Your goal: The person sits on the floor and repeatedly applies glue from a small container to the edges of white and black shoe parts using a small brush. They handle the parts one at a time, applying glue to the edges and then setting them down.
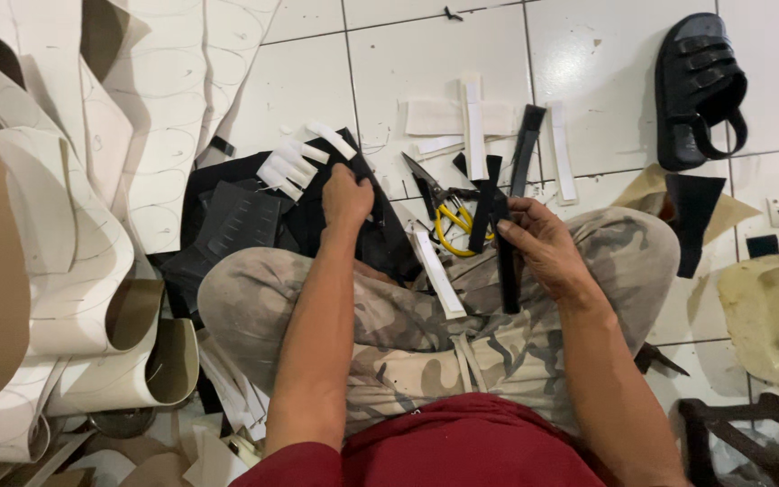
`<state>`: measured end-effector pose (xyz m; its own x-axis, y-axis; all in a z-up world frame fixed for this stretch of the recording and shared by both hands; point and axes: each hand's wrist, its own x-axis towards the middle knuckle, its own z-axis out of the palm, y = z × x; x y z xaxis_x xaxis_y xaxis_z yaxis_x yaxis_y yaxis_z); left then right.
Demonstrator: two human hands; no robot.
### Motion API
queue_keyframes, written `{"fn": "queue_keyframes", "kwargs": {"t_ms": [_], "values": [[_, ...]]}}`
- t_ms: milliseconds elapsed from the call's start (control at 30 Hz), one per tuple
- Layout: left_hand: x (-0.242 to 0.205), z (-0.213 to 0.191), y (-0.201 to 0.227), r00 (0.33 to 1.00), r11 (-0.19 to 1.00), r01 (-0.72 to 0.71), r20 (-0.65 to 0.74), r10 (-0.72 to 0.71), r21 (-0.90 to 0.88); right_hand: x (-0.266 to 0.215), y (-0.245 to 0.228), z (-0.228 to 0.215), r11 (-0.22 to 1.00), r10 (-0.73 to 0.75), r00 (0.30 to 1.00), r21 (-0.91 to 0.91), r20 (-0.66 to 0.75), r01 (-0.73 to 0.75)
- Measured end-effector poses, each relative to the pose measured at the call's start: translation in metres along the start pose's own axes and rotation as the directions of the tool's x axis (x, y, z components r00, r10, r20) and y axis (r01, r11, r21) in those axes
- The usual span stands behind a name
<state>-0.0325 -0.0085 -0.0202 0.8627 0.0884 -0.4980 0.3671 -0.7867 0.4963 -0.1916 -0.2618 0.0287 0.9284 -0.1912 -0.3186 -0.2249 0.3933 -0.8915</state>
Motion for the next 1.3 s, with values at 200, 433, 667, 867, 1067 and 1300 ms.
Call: {"fn": "queue_keyframes", "kwargs": {"t_ms": [200, 433, 667, 867, 1067, 1300], "values": [[0.002, -0.001, -0.003, 1.000, 0.990, 0.002, 0.008, -0.001, -0.139, -0.005, -0.014, 0.009, 1.000, 0.009, 1.000, -0.023, 0.011, -0.009], [-0.019, -0.023, 0.008, 0.992, 0.957, -0.118, -0.078, 0.101, -0.263, 0.000, -0.003, 0.000, 0.998, 0.031, 0.999, -0.052, -0.011, -0.032], [-0.083, -0.035, 0.036, 0.973, 0.488, -0.050, 0.068, 0.222, -0.871, -0.004, -0.006, 0.003, 0.996, 0.037, 0.999, -0.080, 0.004, -0.037], [-0.103, -0.030, 0.028, 0.959, 0.388, -0.038, 0.076, 0.275, -0.921, -0.012, -0.002, 0.014, 0.990, 0.050, 0.993, -0.136, 0.108, -0.035], [-0.103, -0.029, 0.029, 0.951, 0.330, -0.013, 0.091, 0.296, -0.944, -0.034, -0.022, 0.059, 0.980, 0.036, 0.984, -0.199, 0.175, 0.000], [-0.120, -0.043, 0.046, 0.938, 0.353, -0.023, 0.102, 0.332, -0.935, -0.023, -0.012, 0.059, 0.930, 0.063, 0.975, -0.366, 0.211, 0.019]]}}
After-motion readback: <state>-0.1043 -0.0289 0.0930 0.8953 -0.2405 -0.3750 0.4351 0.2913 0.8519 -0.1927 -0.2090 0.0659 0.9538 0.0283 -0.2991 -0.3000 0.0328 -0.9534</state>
